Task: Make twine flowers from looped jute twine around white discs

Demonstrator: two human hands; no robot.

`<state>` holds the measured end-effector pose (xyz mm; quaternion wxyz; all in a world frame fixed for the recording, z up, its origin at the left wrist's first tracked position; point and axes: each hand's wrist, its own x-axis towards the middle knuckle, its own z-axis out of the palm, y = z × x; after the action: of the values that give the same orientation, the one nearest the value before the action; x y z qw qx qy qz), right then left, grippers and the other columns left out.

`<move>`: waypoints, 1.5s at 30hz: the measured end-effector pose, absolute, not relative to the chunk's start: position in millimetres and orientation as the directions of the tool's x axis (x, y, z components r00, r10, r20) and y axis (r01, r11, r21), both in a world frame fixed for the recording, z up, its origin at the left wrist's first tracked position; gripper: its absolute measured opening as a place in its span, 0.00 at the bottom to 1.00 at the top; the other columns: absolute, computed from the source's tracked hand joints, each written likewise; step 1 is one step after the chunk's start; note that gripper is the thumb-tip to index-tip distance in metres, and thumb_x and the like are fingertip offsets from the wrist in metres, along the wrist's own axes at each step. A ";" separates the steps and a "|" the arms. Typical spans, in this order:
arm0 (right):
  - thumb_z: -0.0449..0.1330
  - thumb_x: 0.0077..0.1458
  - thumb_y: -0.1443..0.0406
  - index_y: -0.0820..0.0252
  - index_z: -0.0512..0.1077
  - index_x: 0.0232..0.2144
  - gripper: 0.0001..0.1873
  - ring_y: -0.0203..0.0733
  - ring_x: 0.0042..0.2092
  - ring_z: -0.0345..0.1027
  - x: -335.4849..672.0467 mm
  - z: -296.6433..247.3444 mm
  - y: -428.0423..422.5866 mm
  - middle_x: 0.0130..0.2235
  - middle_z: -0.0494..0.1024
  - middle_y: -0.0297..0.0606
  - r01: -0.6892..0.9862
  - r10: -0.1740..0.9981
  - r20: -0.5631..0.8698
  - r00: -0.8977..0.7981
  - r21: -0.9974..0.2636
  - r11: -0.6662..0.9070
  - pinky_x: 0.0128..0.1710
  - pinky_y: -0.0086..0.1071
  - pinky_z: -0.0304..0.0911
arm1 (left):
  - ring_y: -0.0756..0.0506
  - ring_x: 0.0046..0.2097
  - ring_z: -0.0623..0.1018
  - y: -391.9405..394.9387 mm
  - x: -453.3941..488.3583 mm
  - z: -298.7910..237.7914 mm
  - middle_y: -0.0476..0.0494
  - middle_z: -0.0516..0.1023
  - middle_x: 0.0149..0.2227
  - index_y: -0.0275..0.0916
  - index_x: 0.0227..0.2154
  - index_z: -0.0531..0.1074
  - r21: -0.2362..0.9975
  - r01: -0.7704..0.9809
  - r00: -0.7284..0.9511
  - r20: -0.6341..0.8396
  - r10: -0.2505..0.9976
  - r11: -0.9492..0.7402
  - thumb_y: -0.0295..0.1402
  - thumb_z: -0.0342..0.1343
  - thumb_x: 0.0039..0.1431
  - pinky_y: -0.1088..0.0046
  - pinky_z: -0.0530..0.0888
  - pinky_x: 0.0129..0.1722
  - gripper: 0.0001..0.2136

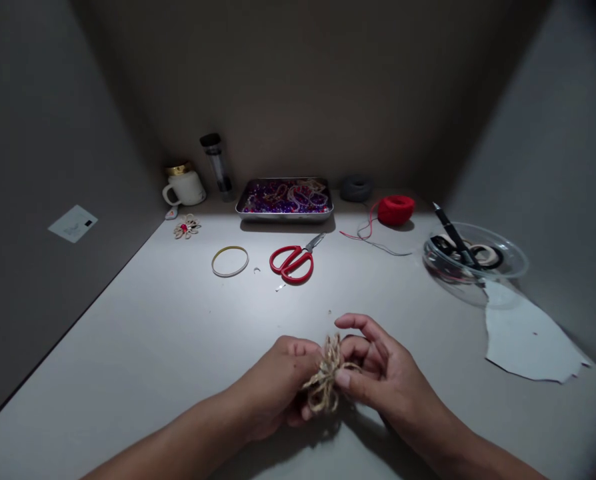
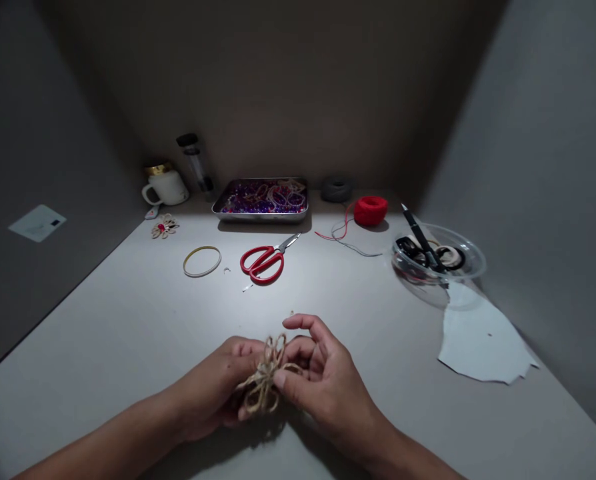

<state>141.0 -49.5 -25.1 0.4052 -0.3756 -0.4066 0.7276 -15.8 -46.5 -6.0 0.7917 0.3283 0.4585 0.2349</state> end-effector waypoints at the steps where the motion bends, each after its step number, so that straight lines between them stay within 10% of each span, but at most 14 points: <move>1: 0.66 0.43 0.66 0.56 0.58 0.42 0.25 0.31 0.26 0.64 141.3 -25.0 -48.8 0.27 0.71 0.28 -0.297 0.896 -0.228 -0.382 -0.888 -0.352 0.26 0.27 0.57 | 0.57 0.12 0.59 -45.8 -15.8 -6.8 0.52 0.64 0.14 0.35 0.19 0.64 0.746 -0.092 0.448 -0.561 0.696 0.660 0.39 0.52 0.52 0.84 0.51 0.09 0.13; 7: 0.67 0.41 0.64 0.56 0.58 0.40 0.25 0.32 0.24 0.62 142.3 -22.7 -41.3 0.25 0.70 0.28 -0.357 0.935 -0.290 -0.206 -0.867 -0.348 0.24 0.26 0.54 | 0.58 0.12 0.61 -35.8 -24.6 -10.2 0.45 0.71 0.21 0.31 0.24 0.69 0.765 -0.280 0.299 -0.504 0.810 0.579 0.44 0.45 0.57 0.83 0.51 0.09 0.20; 18: 0.67 0.41 0.64 0.58 0.57 0.41 0.27 0.32 0.23 0.63 140.8 -25.2 -40.5 0.25 0.72 0.29 -0.314 0.924 -0.305 -0.231 -0.875 -0.368 0.23 0.25 0.53 | 0.57 0.16 0.55 -40.6 -21.9 -8.8 0.57 0.58 0.12 0.35 0.21 0.67 0.898 -0.042 0.139 -0.428 0.893 0.437 0.36 0.58 0.47 0.81 0.51 0.14 0.10; 25: 0.66 0.42 0.65 0.59 0.58 0.40 0.26 0.33 0.24 0.64 144.5 -24.1 -42.8 0.26 0.72 0.31 -0.341 0.872 -0.345 -0.348 -0.819 -0.461 0.23 0.26 0.53 | 0.51 0.26 0.67 -47.0 -20.4 -4.0 0.48 0.70 0.23 0.35 0.19 0.71 0.991 0.133 0.011 -0.007 1.000 0.005 0.29 0.56 0.48 0.76 0.64 0.27 0.05; 31: 0.67 0.39 0.64 0.58 0.58 0.38 0.25 0.32 0.22 0.62 141.5 -19.6 -41.6 0.23 0.70 0.28 -0.306 0.919 -0.333 -0.213 -0.870 -0.386 0.22 0.26 0.53 | 0.55 0.18 0.60 -43.6 -23.1 -4.6 0.52 0.66 0.18 0.33 0.29 0.71 0.956 -0.026 0.197 -0.283 0.939 0.294 0.30 0.56 0.45 0.79 0.57 0.17 0.07; 45: 0.65 0.37 0.67 0.57 0.60 0.35 0.22 0.33 0.25 0.66 135.5 -18.5 -46.3 0.24 0.71 0.28 -0.180 0.961 -0.265 -0.083 -0.944 -0.275 0.25 0.28 0.63 | 0.53 0.22 0.62 -47.9 -17.2 -11.2 0.52 0.65 0.18 0.35 0.20 0.66 0.955 0.256 0.099 -0.180 0.979 0.150 0.28 0.57 0.45 0.78 0.60 0.21 0.05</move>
<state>135.5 -46.3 -18.5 0.4576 -0.4992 -0.3910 0.6234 -17.2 -47.9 -11.2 0.5032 0.5444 0.5671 0.3589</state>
